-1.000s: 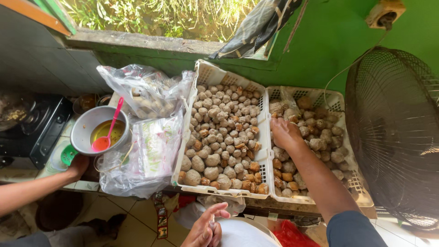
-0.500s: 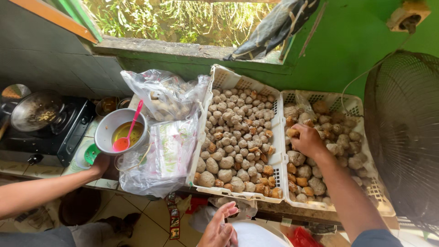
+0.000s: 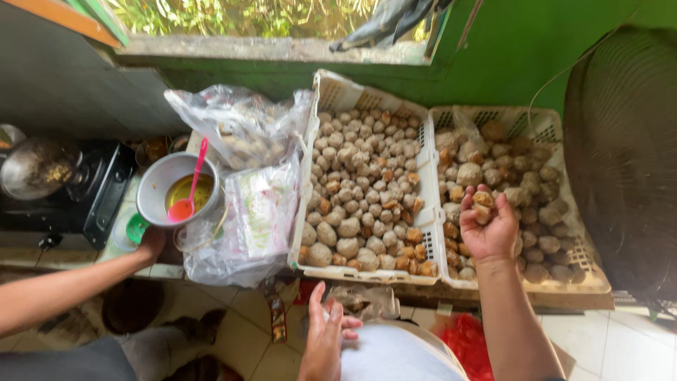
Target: The person sorts round meatballs from two white plastic crates into a clear plastic bag. They repeatedly pick up individual meatballs with their right hand and place them into the bag held open with their left hand. The process continues throughout the clip.
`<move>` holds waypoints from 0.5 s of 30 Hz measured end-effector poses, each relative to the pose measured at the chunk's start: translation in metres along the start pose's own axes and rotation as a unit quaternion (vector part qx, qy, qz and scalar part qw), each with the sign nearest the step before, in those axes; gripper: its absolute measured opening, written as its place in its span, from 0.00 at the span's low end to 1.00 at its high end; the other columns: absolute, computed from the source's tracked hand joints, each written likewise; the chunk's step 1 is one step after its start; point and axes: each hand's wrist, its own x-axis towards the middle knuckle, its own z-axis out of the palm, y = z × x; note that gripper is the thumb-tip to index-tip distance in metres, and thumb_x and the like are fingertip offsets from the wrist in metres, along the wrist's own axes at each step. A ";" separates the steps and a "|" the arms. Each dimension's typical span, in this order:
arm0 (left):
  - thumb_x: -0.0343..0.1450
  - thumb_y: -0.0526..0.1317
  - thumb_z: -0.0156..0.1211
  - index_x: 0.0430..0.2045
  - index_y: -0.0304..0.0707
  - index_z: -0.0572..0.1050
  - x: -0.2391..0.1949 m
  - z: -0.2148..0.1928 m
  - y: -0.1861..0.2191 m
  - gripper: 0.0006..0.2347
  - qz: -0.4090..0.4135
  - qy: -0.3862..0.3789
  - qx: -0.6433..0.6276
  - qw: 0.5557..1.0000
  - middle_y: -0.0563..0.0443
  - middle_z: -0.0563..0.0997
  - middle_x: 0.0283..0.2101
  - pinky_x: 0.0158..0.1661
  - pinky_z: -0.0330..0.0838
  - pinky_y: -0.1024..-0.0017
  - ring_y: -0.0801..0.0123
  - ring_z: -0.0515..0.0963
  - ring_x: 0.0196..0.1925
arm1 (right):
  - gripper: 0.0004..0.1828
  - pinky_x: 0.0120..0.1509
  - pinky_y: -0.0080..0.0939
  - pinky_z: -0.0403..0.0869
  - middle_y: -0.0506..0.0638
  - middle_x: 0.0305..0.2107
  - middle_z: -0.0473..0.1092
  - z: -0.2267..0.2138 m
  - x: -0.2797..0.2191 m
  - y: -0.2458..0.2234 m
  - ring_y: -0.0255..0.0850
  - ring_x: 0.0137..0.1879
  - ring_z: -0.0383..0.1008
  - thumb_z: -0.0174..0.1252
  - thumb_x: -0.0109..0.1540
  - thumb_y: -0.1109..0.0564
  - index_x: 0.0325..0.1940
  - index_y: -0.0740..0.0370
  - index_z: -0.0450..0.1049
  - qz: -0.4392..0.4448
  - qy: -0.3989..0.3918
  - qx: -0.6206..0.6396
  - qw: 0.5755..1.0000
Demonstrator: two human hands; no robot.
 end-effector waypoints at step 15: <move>0.72 0.68 0.48 0.76 0.50 0.36 -0.051 -0.004 0.042 0.43 0.117 -0.197 0.045 0.972 0.33 0.44 0.80 0.30 0.64 0.82 0.72 0.76 0.41 | 0.11 0.37 0.32 0.77 0.57 0.39 0.76 0.007 -0.112 0.132 0.37 0.40 0.79 0.58 0.69 0.59 0.50 0.71 0.77 0.353 -0.307 -0.213 0.858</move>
